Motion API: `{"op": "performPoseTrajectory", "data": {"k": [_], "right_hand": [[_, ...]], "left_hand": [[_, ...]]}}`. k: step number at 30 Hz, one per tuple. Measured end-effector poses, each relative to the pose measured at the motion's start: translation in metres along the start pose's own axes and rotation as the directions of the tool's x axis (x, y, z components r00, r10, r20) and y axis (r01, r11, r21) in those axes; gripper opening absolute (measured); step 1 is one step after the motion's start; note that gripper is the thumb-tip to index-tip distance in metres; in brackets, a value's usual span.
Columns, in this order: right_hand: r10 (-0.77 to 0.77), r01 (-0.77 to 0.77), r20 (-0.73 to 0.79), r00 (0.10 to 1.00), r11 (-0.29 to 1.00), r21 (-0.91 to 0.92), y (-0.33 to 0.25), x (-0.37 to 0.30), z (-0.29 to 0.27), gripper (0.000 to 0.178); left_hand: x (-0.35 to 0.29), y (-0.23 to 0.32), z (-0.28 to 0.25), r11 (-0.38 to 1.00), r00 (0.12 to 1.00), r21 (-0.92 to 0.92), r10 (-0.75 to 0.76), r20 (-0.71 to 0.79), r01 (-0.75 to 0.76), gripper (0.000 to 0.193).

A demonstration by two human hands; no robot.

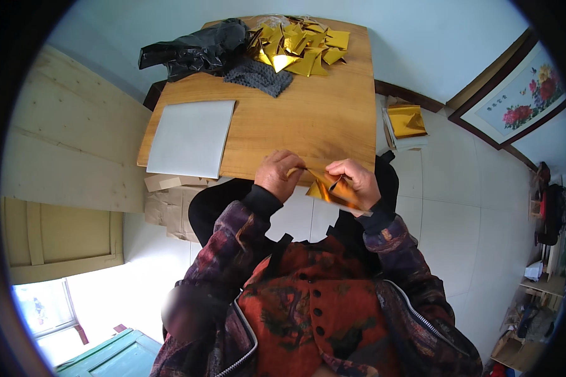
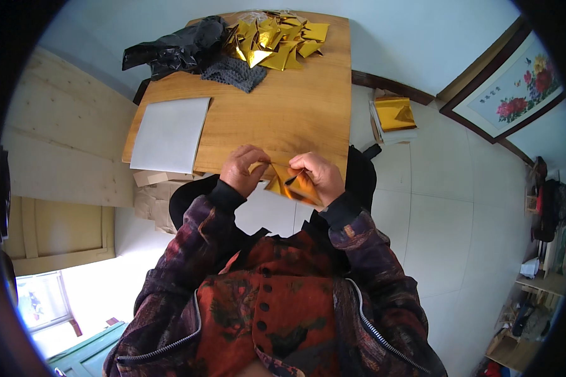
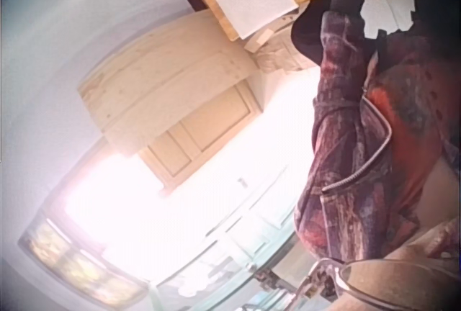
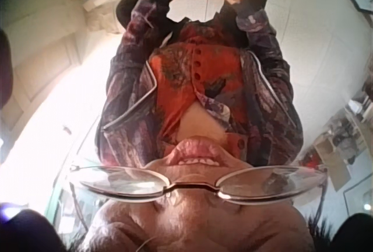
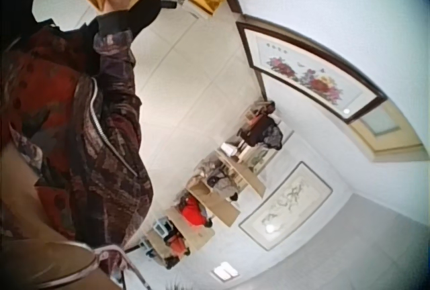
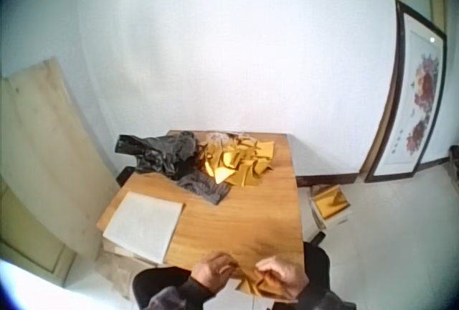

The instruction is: The person folds a sheet of gold paper on a wooden table. They fold the paper in half, then fold the corners inward to form a triangular shape, and continue folding the sides to create a compact packet.

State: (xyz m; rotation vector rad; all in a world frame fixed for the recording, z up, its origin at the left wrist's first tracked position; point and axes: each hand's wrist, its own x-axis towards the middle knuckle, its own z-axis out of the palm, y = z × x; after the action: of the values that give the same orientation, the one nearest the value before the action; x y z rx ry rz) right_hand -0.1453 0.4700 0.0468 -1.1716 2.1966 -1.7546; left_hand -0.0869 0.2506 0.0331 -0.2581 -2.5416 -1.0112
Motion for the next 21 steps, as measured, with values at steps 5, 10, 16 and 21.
{"op": "performPoseTrajectory", "data": {"k": [5, 10, 16, 21], "right_hand": [[-0.119, 0.076, -0.067, 0.991, 0.889, -0.451, 0.033, 0.002, 0.012, 0.023], [-0.112, 0.126, 0.061, 0.992, 0.793, -0.597, 0.048, -0.004, 0.008, 0.025], [-0.082, 0.137, 0.111, 0.990, 0.691, -0.710, 0.054, -0.013, 0.007, 0.036], [0.001, 0.124, 0.166, 0.986, 0.662, -0.739, 0.048, -0.025, 0.005, 0.045]], "left_hand": [[0.019, -0.027, 0.020, 0.987, 0.988, -0.060, -0.148, -0.036, 0.146, 0.026], [0.027, -0.036, 0.047, 0.999, 0.996, -0.027, 0.034, 0.079, -0.032, 0.029], [0.027, -0.042, 0.052, 0.983, 0.941, 0.130, 0.077, 0.328, -0.126, 0.053], [0.028, -0.044, 0.042, 0.970, 0.906, 0.183, 0.069, 0.417, -0.158, 0.066]]}}
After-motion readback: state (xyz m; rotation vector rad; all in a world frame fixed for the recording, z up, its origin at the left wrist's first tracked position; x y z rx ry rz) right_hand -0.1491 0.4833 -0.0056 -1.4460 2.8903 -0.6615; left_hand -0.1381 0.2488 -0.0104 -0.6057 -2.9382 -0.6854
